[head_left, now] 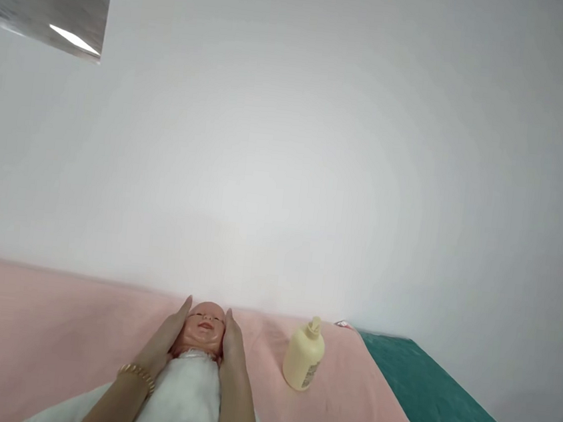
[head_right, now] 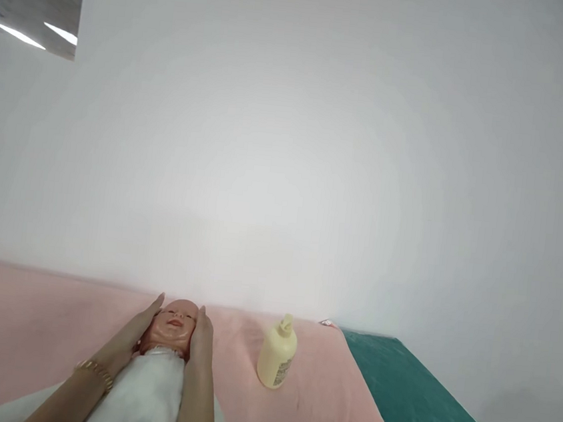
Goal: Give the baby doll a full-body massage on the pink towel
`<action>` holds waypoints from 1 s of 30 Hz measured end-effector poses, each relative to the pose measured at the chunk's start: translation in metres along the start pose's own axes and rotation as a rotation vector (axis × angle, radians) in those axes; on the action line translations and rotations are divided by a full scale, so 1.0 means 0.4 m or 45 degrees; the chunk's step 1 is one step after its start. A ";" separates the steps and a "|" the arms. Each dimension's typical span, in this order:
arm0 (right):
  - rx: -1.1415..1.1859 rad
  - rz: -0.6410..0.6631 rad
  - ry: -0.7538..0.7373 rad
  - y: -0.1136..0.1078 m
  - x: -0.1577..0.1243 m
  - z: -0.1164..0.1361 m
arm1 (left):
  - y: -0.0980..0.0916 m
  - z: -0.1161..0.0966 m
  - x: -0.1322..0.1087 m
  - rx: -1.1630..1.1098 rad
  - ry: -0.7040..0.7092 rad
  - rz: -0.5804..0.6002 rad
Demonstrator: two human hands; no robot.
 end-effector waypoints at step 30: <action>0.102 -0.099 0.072 -0.001 -0.020 -0.031 | -0.030 0.013 0.072 0.007 0.301 -0.057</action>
Point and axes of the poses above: each hand's wrist, its own x-axis towards the middle knuckle, its own y-axis out of the palm, z = x × y, the point moved 5 cm from there along x, towards the middle knuckle, and after that the axes turned 7 degrees about z, right-handed, at the moved point
